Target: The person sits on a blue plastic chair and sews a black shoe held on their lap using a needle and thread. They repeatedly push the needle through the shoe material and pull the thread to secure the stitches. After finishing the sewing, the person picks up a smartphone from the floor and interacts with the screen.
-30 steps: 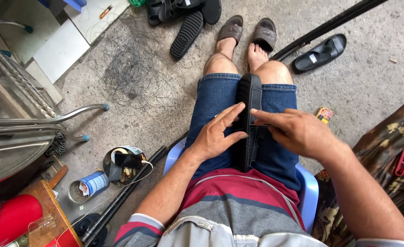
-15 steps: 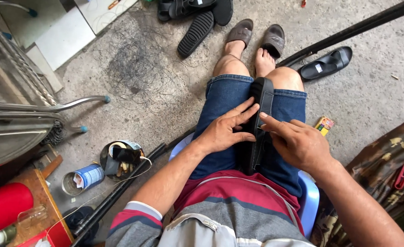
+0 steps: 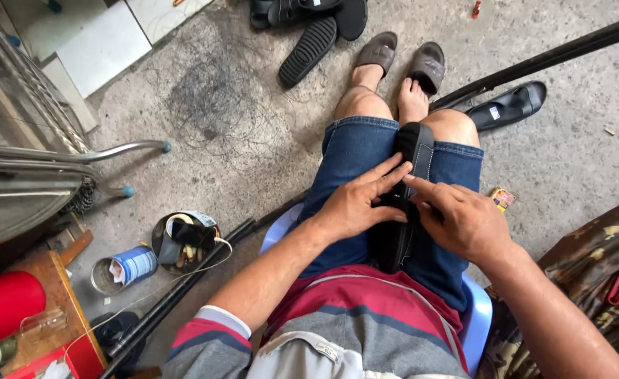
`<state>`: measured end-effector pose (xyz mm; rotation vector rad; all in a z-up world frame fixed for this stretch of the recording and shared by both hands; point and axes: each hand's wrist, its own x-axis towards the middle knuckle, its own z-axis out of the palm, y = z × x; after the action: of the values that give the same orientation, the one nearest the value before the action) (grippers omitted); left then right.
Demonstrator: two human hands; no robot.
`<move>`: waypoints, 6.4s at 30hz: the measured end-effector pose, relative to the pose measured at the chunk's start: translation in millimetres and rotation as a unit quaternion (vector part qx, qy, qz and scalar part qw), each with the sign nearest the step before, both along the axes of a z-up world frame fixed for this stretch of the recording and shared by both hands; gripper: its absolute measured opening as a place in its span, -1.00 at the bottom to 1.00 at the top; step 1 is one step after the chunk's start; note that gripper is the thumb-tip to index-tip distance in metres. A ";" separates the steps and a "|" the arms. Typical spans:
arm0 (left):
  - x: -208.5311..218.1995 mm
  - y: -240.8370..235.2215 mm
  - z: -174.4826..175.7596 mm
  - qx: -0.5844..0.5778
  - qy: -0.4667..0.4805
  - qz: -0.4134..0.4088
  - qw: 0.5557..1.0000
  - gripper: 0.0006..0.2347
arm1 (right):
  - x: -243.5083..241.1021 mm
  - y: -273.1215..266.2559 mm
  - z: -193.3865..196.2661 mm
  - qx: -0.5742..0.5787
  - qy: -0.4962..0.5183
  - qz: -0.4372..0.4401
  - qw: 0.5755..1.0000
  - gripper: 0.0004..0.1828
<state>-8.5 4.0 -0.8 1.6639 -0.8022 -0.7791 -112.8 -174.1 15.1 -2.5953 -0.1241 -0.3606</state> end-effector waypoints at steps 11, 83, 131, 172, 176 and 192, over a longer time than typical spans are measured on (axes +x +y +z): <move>5.3 40.0 5.1 0.194 -0.068 -0.072 0.976 -0.86 | -12.3 -9.6 18.3 0.061 0.143 -0.011 0.988 -0.46; -14.7 -17.4 50.6 0.199 -0.211 -0.021 0.957 -0.53 | -35.1 -38.4 59.9 0.024 0.143 -0.025 0.989 -0.33; -9.7 17.2 19.9 0.205 -0.245 -0.072 0.945 -0.75 | -49.7 -32.7 1.3 0.041 0.083 -0.114 0.989 -0.61; 40.1 61.5 19.4 0.264 0.063 0.192 0.943 -0.74 | -30.3 -52.5 55.7 0.146 0.257 -0.084 0.952 -0.63; 32.6 43.0 25.2 0.140 -0.310 0.190 0.921 -0.81 | -11.9 -44.6 54.9 0.076 0.153 0.104 0.980 -0.70; -16.5 4.6 3.7 0.022 -0.160 -0.017 0.987 -0.48 | 1.8 -43.8 27.1 0.083 0.158 0.130 0.975 -0.62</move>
<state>-25.0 8.7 3.0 1.8468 -1.0442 -0.5619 -111.0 -217.8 42.3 -2.3962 -0.3041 0.1312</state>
